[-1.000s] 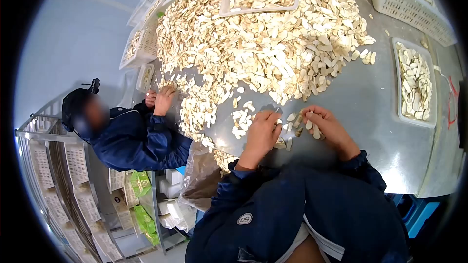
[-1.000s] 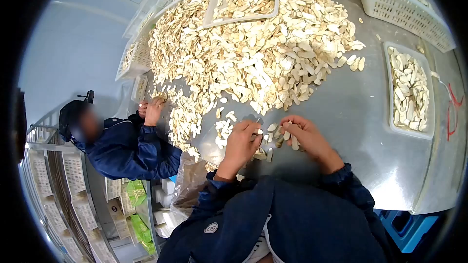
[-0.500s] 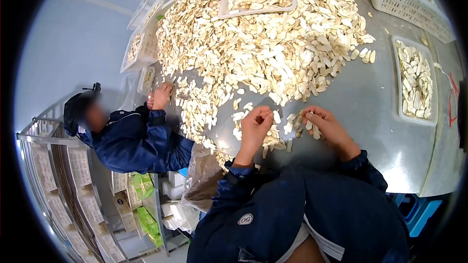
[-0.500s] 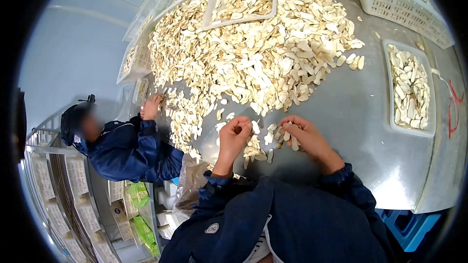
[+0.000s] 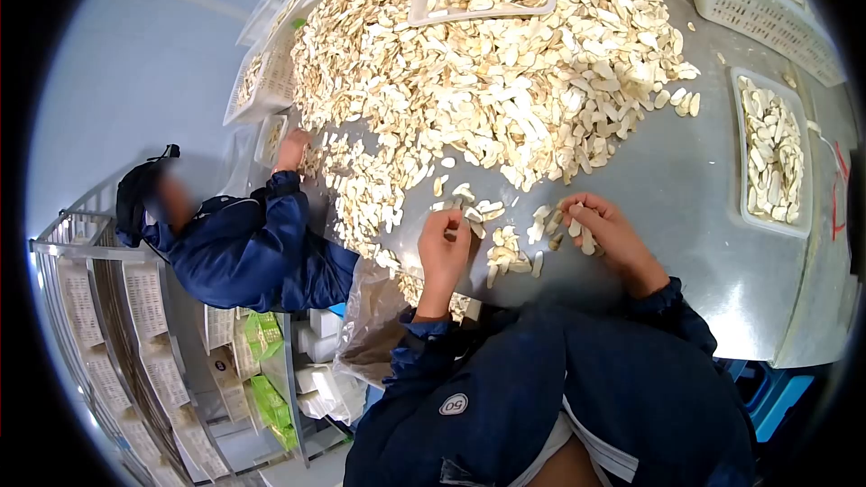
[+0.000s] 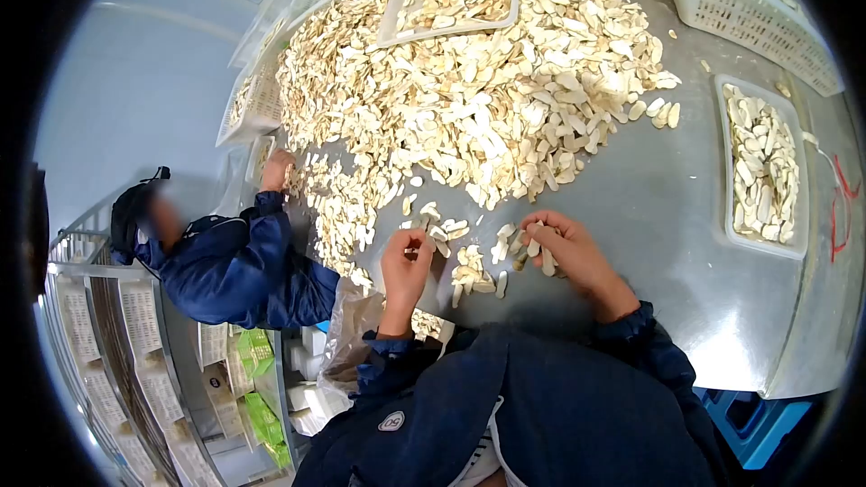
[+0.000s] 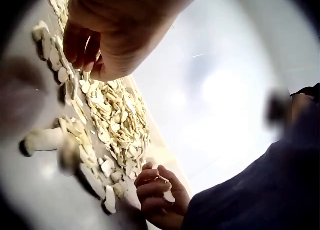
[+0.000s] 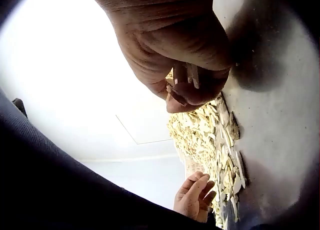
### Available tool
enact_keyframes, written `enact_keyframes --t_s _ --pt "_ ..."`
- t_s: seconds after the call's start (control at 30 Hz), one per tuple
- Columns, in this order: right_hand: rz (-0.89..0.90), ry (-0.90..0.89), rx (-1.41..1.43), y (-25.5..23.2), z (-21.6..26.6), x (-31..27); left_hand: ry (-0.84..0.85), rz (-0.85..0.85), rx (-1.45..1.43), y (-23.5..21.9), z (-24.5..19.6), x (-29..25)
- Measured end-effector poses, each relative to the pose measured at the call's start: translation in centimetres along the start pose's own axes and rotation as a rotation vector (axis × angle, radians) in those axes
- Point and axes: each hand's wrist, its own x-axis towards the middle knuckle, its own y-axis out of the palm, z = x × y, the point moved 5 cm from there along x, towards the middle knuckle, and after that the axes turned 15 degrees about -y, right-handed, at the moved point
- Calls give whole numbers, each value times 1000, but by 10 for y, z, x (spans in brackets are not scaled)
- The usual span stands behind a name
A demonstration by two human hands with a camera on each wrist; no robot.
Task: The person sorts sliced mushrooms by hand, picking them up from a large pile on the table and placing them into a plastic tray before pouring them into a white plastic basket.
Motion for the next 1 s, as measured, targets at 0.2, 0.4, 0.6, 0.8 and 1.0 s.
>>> enact_keyframes --t_s 0.2,0.4,0.6,0.8,1.0 --pt "-3 -6 7 -1 -4 1 342 262 273 13 -53 -49" --pt "-11 2 -1 -3 -4 0 124 283 145 21 -37 -39" --pt "-13 2 -5 -1 -3 0 140 -149 121 0 -23 -26" --pt "14 -17 40 0 -3 0 118 292 38 10 -41 -53" --pt "5 -16 0 0 -1 0 357 576 351 44 -53 -85"
